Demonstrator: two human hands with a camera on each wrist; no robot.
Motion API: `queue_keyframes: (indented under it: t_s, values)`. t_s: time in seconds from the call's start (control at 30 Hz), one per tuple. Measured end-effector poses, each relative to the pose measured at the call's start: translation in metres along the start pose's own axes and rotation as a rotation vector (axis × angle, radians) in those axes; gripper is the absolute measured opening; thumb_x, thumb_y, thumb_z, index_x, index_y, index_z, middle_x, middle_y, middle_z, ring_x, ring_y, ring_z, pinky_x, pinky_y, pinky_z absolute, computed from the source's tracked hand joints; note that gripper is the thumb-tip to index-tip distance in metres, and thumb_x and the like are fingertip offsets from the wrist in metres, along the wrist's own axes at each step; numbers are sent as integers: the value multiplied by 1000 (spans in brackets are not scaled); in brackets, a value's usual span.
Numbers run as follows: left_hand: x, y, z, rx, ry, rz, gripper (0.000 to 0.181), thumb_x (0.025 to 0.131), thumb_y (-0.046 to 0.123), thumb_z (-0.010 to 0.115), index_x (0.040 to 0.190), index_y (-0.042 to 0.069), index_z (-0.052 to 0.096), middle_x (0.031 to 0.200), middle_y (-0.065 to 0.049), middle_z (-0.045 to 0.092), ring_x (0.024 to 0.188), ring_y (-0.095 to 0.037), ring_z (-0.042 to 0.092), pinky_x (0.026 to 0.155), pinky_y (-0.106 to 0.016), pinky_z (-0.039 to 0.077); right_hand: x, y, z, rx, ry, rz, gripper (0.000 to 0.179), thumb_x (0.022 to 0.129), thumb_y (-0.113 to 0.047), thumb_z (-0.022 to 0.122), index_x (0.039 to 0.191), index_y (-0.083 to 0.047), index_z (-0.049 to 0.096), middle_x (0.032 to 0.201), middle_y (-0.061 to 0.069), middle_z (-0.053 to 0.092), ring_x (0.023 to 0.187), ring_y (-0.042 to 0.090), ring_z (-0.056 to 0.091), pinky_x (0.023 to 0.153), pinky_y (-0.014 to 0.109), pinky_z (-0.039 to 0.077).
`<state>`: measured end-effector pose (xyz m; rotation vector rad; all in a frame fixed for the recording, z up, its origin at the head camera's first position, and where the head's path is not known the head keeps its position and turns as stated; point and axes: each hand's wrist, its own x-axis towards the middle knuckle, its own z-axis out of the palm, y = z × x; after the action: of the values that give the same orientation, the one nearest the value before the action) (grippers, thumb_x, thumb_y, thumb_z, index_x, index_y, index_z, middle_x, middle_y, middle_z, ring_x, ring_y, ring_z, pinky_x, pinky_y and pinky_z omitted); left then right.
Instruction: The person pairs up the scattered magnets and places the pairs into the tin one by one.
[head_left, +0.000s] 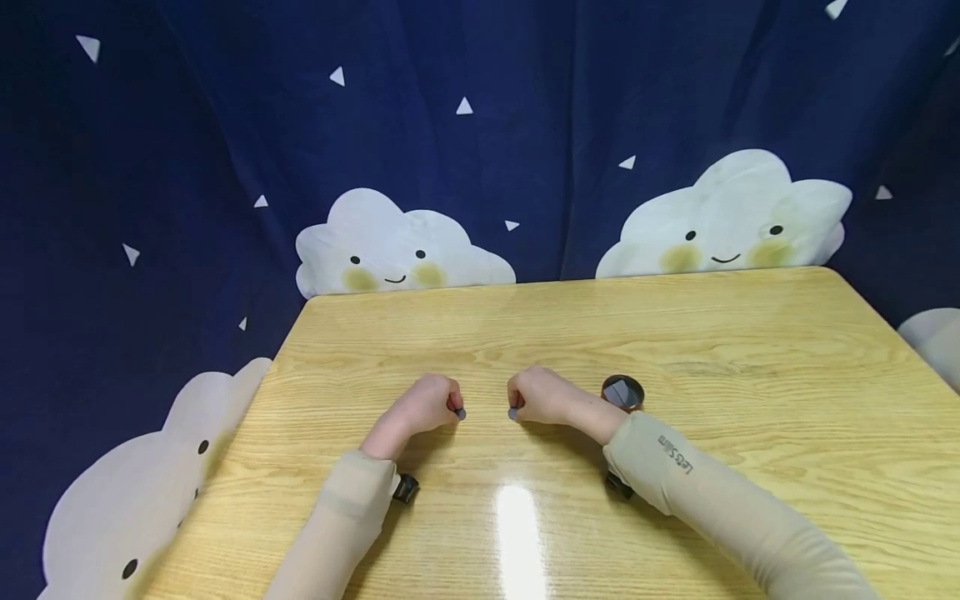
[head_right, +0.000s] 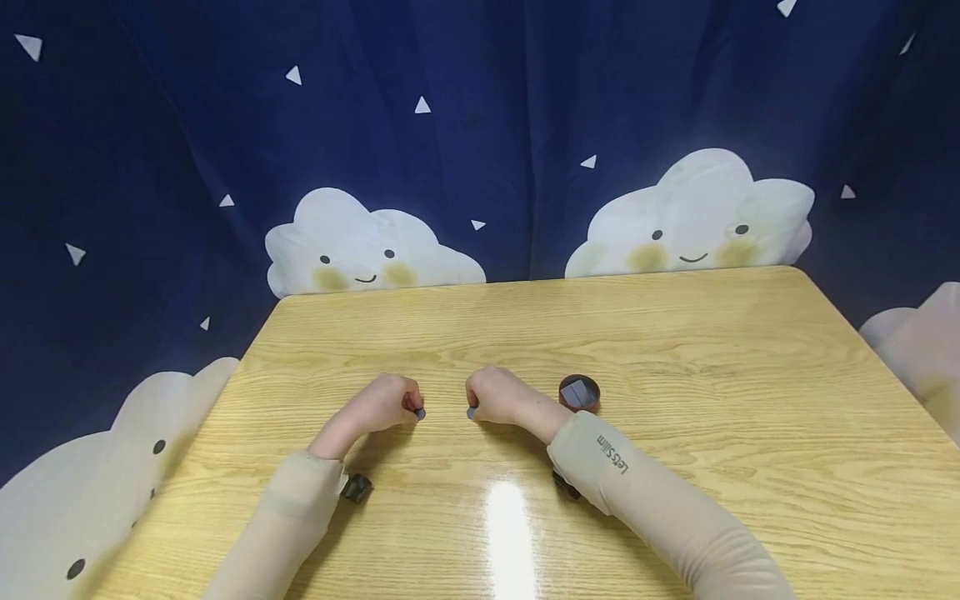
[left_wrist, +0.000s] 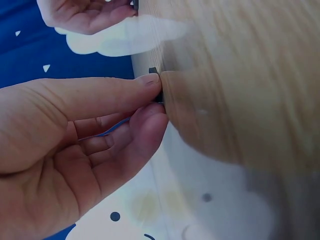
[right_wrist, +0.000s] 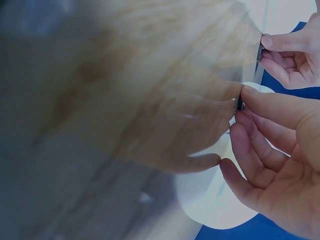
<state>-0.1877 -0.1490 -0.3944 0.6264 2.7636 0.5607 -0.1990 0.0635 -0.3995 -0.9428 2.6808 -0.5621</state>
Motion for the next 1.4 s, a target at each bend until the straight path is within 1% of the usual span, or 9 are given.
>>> queue_keyframes:
  t_s: [0.17,0.27,0.5,0.73,1.1,1.4]
  values:
    - [1,2,2,-15,-4,-16,7,75,6,72,75,6,65,71,1,60,63,-11,50,63,-26,43,1,0,0,20,-10,25,8,76,-11,72,77,-10,64,73,-3,62,68,10,56,64,27,46]
    - [2,3,3,-23,-9,-14,7,76,7,72,75,7,65,71,2,60,64,-10,51,63,-25,44,2,0,1,25,-9,32,8,76,-12,72,76,-10,64,73,-3,61,68,9,55,64,26,46]
    - [6,7,4,-13,1,21,8,75,7,73,74,6,65,70,1,62,63,-9,52,62,-24,45,5,-1,2,29,27,0,10,77,-15,72,72,-11,63,68,-5,60,63,7,54,60,24,45]
    - [9,9,6,-22,12,70,8,74,7,73,72,6,66,68,2,61,62,-9,52,60,-23,44,6,0,3,2,34,-4,13,77,-17,73,69,-13,62,66,-6,59,62,7,52,60,23,44]
    - [12,14,8,-46,-19,45,7,75,7,72,75,7,66,70,2,61,63,-9,52,60,-24,45,9,-3,3,9,23,10,12,75,-15,73,70,-11,63,65,-7,58,61,8,51,58,23,43]
    - [15,19,10,-26,-16,67,6,74,6,73,75,6,66,71,2,63,64,-9,54,61,-23,46,8,-6,3,-21,42,15,14,75,-16,74,67,-12,62,64,-7,57,64,10,50,60,26,43]
